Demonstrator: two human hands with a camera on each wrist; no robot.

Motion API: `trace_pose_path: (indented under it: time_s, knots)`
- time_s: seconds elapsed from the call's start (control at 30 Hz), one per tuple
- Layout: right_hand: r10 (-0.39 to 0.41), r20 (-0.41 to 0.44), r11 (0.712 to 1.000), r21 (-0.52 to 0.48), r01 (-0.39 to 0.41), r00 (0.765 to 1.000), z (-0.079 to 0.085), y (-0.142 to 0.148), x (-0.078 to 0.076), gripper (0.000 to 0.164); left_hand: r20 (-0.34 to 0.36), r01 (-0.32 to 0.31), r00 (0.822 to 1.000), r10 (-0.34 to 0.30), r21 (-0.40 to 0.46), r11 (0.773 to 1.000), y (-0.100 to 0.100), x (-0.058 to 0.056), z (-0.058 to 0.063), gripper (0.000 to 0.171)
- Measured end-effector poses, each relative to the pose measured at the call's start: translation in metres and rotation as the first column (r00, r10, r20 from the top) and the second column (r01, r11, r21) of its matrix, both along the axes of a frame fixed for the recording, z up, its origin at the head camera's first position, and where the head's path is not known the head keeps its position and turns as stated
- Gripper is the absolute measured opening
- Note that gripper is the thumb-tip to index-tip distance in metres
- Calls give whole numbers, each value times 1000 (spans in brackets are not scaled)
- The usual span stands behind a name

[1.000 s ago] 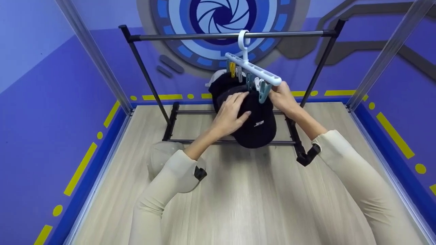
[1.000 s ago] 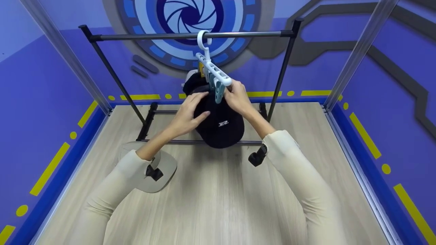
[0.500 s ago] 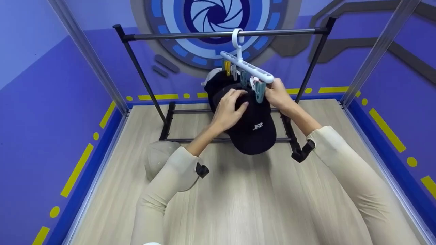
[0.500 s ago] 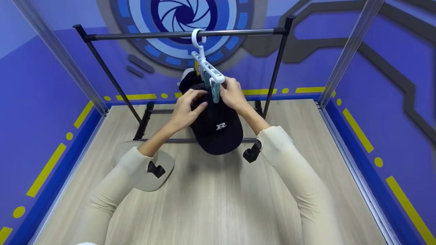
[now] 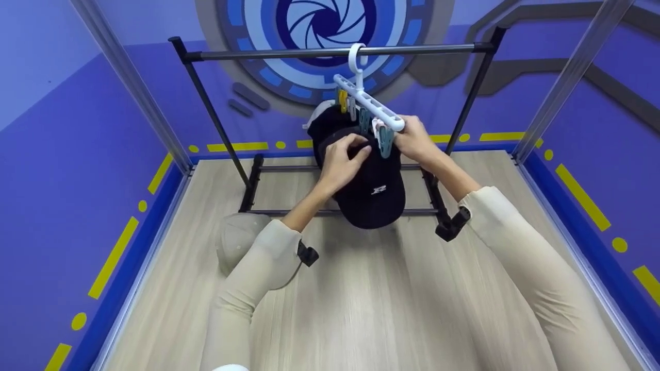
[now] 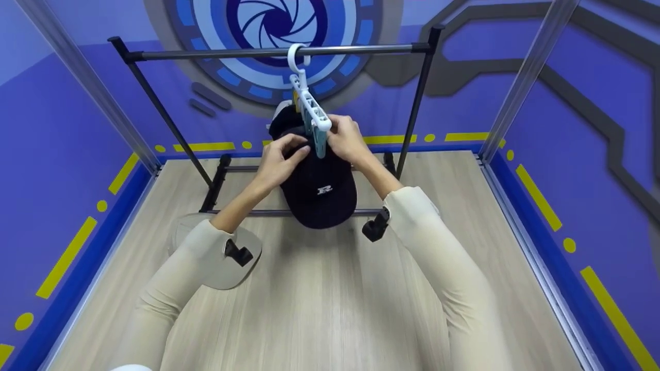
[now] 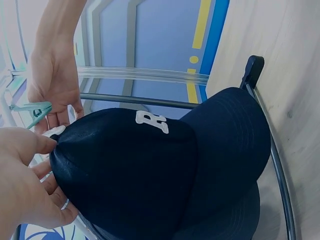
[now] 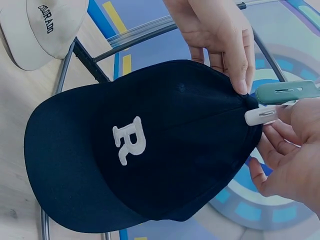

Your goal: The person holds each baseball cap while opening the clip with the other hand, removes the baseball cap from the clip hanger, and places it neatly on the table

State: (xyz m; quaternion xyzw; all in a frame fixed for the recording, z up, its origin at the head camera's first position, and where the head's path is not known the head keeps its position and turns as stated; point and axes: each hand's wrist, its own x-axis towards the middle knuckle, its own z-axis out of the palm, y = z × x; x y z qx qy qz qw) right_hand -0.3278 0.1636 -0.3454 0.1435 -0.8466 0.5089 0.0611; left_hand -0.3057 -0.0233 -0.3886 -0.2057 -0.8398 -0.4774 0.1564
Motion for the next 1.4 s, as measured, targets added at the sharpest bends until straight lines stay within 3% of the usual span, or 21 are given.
trace_pose_path:
  time_s: [0.13,0.4,0.67,0.9,1.17,1.4]
  knots:
    - [-13,3,999,29,13,1000,3,2,1,20,21,-16,1000,17,-6,1000,3,1,2,20]
    - [-41,-8,996,82,42,999,5,8,2,25,24,-76,997,78,-74,994,13,2,8,19]
    - [-46,-3,997,67,46,999,4,6,-3,31,27,-93,995,95,-75,993,13,-2,9,19]
    - [4,19,997,72,-5,1000,0,-1,-3,31,64,-86,994,90,-62,994,3,3,5,21]
    - [78,41,995,55,-80,996,6,1,-11,31,75,-84,993,86,-38,996,3,-5,5,20]
    - [168,125,986,-11,-168,978,2,7,-12,34,78,-45,996,45,0,999,4,-7,-6,19]
